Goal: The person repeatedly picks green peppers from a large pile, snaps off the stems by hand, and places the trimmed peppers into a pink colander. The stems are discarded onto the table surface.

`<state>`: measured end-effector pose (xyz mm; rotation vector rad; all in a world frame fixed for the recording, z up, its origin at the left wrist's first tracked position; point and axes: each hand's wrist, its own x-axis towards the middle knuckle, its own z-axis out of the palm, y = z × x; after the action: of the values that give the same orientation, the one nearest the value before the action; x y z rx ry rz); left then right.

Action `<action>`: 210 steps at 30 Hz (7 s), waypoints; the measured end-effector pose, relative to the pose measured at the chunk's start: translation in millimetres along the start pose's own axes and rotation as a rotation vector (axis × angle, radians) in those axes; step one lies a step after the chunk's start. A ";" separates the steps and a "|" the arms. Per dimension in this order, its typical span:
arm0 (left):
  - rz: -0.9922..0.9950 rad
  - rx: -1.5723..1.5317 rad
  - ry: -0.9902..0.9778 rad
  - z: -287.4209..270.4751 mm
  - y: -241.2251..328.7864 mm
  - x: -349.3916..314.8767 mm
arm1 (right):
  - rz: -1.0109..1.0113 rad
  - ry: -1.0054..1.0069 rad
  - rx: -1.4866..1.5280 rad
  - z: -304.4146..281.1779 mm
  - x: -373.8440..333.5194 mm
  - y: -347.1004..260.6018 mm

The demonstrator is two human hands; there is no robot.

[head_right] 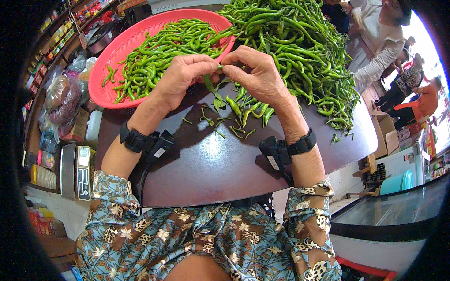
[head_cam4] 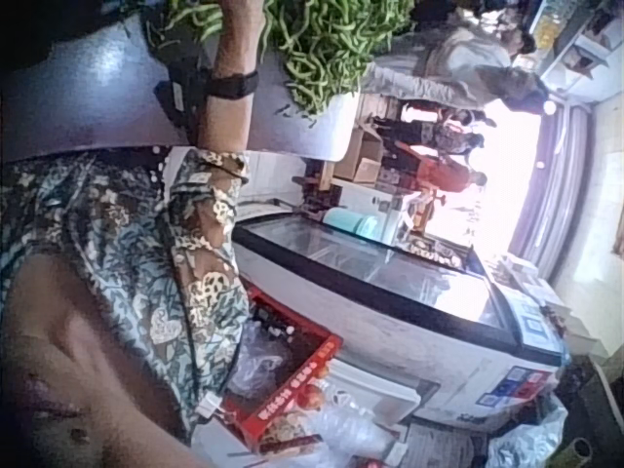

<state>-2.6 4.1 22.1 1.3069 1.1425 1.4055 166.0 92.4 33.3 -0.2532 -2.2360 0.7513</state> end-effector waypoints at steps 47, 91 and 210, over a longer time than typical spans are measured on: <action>0.578 0.737 0.359 15.9 -8.5 -2.8 | -0.159 0.067 -0.150 6.9 3.2 -7.4; 0.633 0.403 0.695 -71.0 40.0 8.8 | 0.272 -0.138 -0.314 -3.3 -6.6 20.4; -0.019 -0.056 0.128 1.5 6.8 -3.2 | 0.204 0.014 0.129 -0.4 -0.7 -3.8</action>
<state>-1.1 -0.2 28.2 1.1781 1.1880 1.5138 167.0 89.2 35.3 -0.4259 -2.1599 0.9947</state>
